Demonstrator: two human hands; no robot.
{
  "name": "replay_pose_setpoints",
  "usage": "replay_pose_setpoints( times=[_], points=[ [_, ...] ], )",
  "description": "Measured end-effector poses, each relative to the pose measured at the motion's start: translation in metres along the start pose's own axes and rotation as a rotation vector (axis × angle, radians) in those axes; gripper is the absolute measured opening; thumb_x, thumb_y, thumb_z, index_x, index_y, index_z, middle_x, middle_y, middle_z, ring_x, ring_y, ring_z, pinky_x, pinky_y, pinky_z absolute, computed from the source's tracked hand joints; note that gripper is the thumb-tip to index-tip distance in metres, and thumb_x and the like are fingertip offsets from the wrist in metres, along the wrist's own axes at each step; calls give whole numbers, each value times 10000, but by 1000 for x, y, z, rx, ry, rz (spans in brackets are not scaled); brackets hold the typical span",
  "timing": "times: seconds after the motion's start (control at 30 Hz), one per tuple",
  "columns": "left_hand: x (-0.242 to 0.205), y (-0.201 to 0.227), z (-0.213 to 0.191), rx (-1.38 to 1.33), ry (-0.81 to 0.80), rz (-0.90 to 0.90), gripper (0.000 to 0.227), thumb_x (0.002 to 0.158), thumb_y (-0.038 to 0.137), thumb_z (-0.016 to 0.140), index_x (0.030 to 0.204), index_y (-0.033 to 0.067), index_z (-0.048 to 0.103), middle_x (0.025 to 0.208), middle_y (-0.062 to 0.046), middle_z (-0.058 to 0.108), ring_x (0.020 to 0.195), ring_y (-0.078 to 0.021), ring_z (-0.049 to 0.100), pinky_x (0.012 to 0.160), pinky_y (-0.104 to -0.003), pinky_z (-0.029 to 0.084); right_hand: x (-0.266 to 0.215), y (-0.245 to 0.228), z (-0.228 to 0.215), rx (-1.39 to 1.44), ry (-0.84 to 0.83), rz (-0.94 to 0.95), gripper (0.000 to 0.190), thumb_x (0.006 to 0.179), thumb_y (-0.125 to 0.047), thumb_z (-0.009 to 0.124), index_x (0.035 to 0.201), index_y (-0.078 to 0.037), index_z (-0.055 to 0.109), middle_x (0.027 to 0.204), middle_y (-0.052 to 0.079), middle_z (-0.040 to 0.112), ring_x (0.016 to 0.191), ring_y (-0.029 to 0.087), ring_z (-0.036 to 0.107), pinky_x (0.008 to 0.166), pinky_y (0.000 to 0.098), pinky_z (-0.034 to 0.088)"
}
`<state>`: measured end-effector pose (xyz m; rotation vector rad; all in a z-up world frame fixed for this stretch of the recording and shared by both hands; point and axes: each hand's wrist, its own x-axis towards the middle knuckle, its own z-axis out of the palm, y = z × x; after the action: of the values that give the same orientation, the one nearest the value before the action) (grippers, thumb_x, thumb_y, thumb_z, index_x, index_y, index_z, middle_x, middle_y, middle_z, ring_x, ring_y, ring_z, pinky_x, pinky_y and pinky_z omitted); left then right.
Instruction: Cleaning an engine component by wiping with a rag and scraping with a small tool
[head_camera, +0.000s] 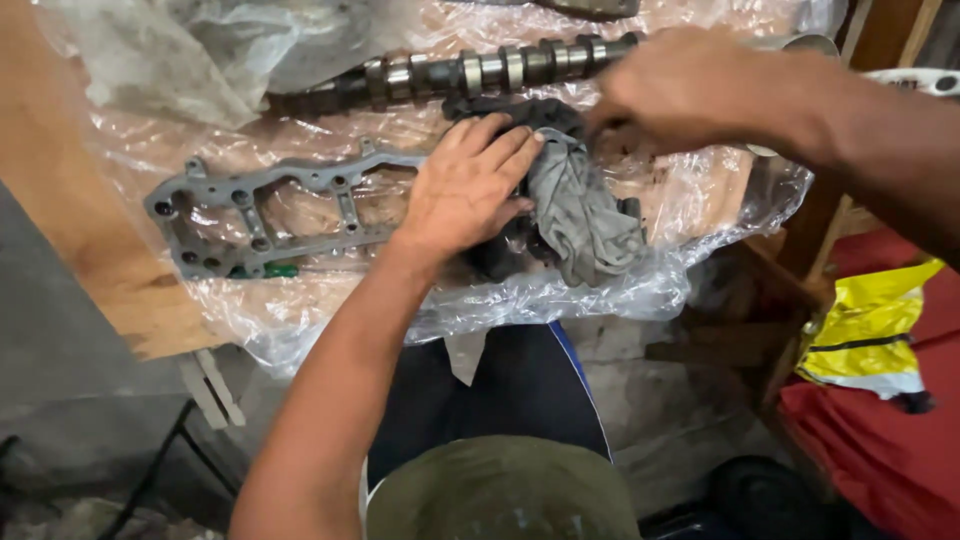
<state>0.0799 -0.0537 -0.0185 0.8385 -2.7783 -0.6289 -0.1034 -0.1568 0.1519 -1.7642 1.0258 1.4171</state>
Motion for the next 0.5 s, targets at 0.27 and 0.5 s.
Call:
replay_pose_setpoints(
  times=[0.27,0.5],
  points=[
    [-3,-4,4,-175,216,34,722,761,414,851,1332,35,624,1271,-130,663,1274,-345,544,1071,-483,416,31,-14,172,842,855,52,247,860,-210,795,1106,-197,781,975,71,757,923,312,718,799,435,551],
    [-2,-4,12,-153,200,37,787,759,454,849,1388,62,584,1296,-121,640,1289,-341,537,1080,-484,412,57,-78,217,1791,1115,232,347,873,-16,728,1215,-76,746,933,59,706,776,92,576,673,229,509]
  ],
)
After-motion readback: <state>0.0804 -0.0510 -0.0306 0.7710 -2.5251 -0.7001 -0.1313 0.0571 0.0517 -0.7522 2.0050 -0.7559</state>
